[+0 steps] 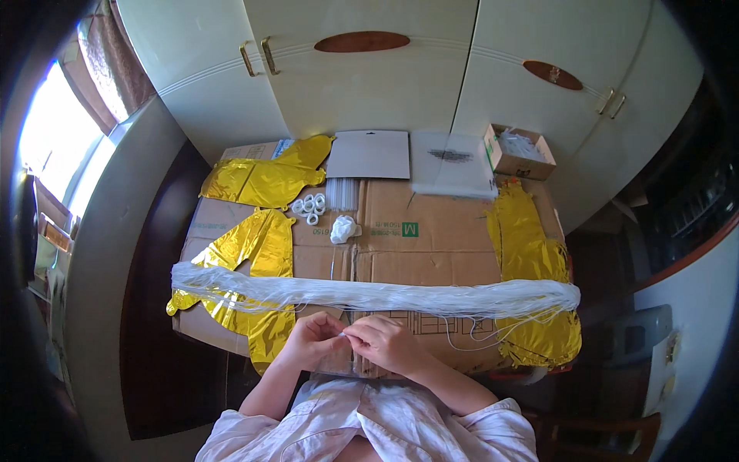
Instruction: Tying long bundles of white synthetic thread using smaller strings at a workstation.
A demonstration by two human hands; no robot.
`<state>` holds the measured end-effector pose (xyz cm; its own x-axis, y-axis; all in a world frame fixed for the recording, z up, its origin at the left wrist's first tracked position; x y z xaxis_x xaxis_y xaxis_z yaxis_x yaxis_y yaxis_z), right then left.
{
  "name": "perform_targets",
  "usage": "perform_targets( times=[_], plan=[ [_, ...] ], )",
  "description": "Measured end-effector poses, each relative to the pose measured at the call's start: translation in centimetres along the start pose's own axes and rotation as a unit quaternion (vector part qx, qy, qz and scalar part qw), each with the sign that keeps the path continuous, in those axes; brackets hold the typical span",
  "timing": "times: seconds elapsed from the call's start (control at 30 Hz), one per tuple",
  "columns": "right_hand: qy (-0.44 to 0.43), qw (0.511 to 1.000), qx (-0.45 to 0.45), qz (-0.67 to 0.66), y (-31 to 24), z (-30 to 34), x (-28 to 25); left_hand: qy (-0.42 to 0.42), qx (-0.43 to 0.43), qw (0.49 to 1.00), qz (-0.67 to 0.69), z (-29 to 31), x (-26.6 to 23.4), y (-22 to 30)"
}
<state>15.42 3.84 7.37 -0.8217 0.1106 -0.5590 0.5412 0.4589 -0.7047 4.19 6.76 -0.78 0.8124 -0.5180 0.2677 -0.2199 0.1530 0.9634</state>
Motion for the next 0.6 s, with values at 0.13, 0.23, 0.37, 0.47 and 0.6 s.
perform_targets(
  times=[0.13, 0.23, 0.37, 0.47, 0.6],
  plan=[
    [0.029, 0.999, 0.030, -0.007, 0.2, -0.7, -0.4, 0.084, 0.059, 0.992, -0.075, 0.1, -1.3, 1.1],
    [0.012, 0.996, 0.078, -0.031, 1.1, -1.1, -0.4, 0.088, 0.115, 0.946, -0.291, 0.0, -0.7, 4.4],
    [-0.001, 0.986, 0.137, -0.091, 3.5, -1.1, 0.5, 0.051, 0.323, 0.813, -0.482, -0.5, 1.5, 8.4],
    [-0.025, 0.968, 0.210, -0.138, 5.4, -1.2, 1.2, 0.019, 0.308, 0.796, -0.521, -1.6, 1.1, 8.8],
    [-0.004, 0.944, 0.251, -0.212, 6.8, -1.0, 1.1, 0.063, 0.208, 0.818, -0.532, -6.4, -4.8, 8.5]
  ],
)
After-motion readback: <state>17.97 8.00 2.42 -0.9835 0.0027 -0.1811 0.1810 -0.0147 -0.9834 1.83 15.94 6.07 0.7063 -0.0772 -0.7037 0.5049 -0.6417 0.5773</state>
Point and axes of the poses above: each hand's wrist, its own z-axis away from the middle knuckle, its own x-axis out of the palm, y = z × x, the point moved 9 cm from there along -z, towards the middle knuckle, and after that the axes turned 10 degrees about x, right-handed, at the moved point
